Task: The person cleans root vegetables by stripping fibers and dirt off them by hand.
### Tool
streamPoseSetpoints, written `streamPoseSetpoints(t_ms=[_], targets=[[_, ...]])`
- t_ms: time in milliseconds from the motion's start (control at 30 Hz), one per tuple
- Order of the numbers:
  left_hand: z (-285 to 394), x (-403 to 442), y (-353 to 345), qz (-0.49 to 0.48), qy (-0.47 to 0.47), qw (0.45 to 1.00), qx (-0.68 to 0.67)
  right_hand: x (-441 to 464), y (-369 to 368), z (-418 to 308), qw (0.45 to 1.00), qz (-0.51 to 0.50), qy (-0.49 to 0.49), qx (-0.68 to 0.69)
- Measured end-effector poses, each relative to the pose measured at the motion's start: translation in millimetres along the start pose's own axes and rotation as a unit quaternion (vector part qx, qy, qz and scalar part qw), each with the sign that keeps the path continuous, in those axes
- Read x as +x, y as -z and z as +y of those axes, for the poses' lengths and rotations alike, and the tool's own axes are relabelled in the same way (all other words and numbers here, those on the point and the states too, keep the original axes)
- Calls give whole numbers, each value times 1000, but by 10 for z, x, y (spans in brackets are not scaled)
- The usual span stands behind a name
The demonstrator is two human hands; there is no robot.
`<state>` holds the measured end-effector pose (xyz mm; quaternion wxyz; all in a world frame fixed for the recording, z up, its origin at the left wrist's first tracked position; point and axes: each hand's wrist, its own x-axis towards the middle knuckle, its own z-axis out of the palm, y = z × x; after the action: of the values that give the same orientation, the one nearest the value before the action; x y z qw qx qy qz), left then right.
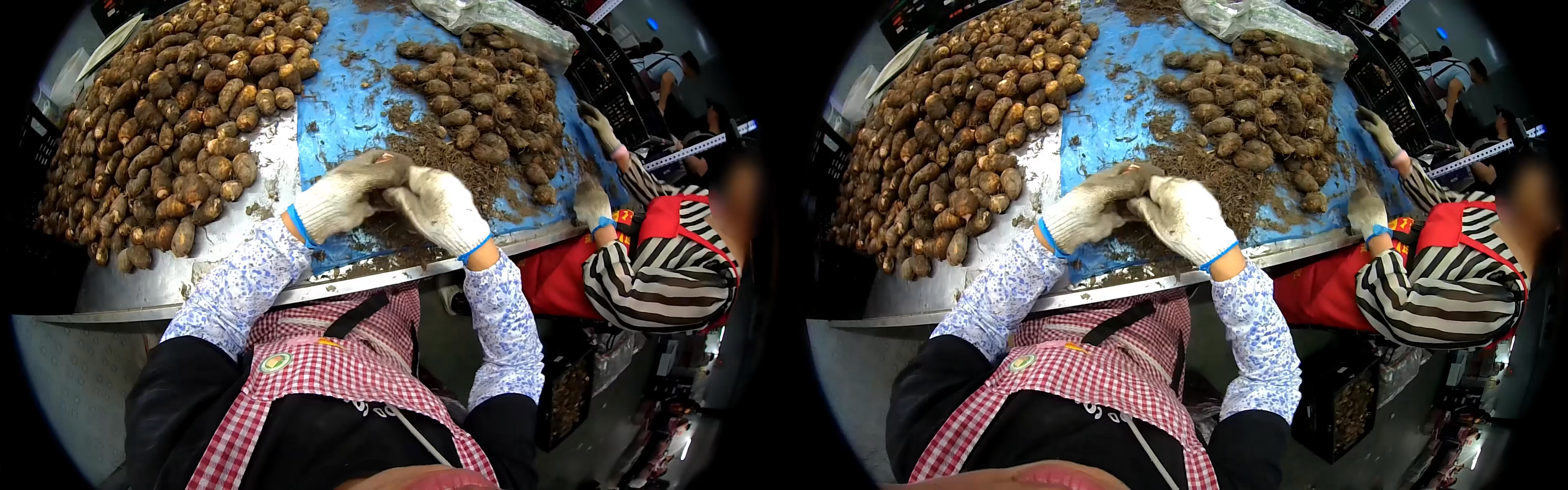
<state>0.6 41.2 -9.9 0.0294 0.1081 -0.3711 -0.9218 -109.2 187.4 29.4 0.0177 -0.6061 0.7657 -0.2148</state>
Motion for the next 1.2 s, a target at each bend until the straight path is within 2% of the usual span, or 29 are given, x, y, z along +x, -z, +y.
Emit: streamPoseSetpoints(t_ms=[67,100,133,167,200,267,300,333,400,433,467,533,567,600,667,700,733,800,867,900,933,967,1000,1033,1067,1100,1133,1167,1200], targets=[[251,-41,60,72,11,992,99,30,-45,130,999,2,34,-30],[498,-112,82,79,-7,995,56,75,28,257,992,1,3,-123],[651,-119,242,133,-74,982,-116,125,135,433,976,-1,-29,-215],[803,-127,402,165,-156,935,-274,196,223,627,954,3,-70,-290],[985,-111,677,116,-257,898,-338,266,298,820,925,8,-112,-363],[1247,-261,647,49,-325,867,-375,371,406,1112,914,110,-48,-388],[1383,-343,602,11,-355,848,-393,480,415,1162,917,95,-63,-381],[1416,-381,513,113,-374,842,-372,599,378,1246,923,68,-66,-374],[1423,-311,558,20,-186,825,-534,875,296,1099,904,-91,-218,-356],[1323,-203,686,-5,-173,861,-477,939,207,1128,886,-160,-258,-352],[1245,-191,607,69,-176,890,-416,923,20,1331,895,-97,-206,-384],[1056,-103,478,118,-178,915,-342,956,-102,1440,902,-58,-203,-377],[987,2,473,134,-153,929,-309,941,-34,1417,913,-60,-211,-344],[888,58,460,88,-146,948,-268,923,43,1366,924,-61,-219,-309],[808,204,302,113,-177,978,-3,897,199,1194,937,-68,-265,-217],[833,115,33,107,-208,961,148,849,256,1020,948,-28,-260,-180],[808,241,-36,153,-189,935,258,780,280,831,956,9,-255,-143],[768,423,-295,198,-157,857,450,634,251,542,981,64,-161,-89],[603,518,-338,120,-175,854,476,442,304,157,977,119,-12,-175],[470,580,-237,51,-293,834,465,363,304,84,976,143,22,-161],[401,599,-96,25,-177,911,373,294,303,43,974,167,55,-146],[492,445,-181,-2,-55,961,271,245,312,30,964,220,86,-126],[514,346,-251,-28,68,984,162,209,327,9,964,220,81,-124],[397,328,-382,23,114,985,125,177,347,-16,965,220,76,-124],[327,301,-422,0,133,989,69,137,361,-38,965,219,70,-125],[244,279,-436,3,5,977,211,75,204,28,946,277,41,-166],[164,308,-426,5,-125,930,345,63,70,53,951,297,-8,-83],[73,353,-397,-1,-241,859,451,26,-103,132,954,262,-134,55],[-21,396,-369,35,-362,740,565,-8,-225,174,924,217,-252,190]])
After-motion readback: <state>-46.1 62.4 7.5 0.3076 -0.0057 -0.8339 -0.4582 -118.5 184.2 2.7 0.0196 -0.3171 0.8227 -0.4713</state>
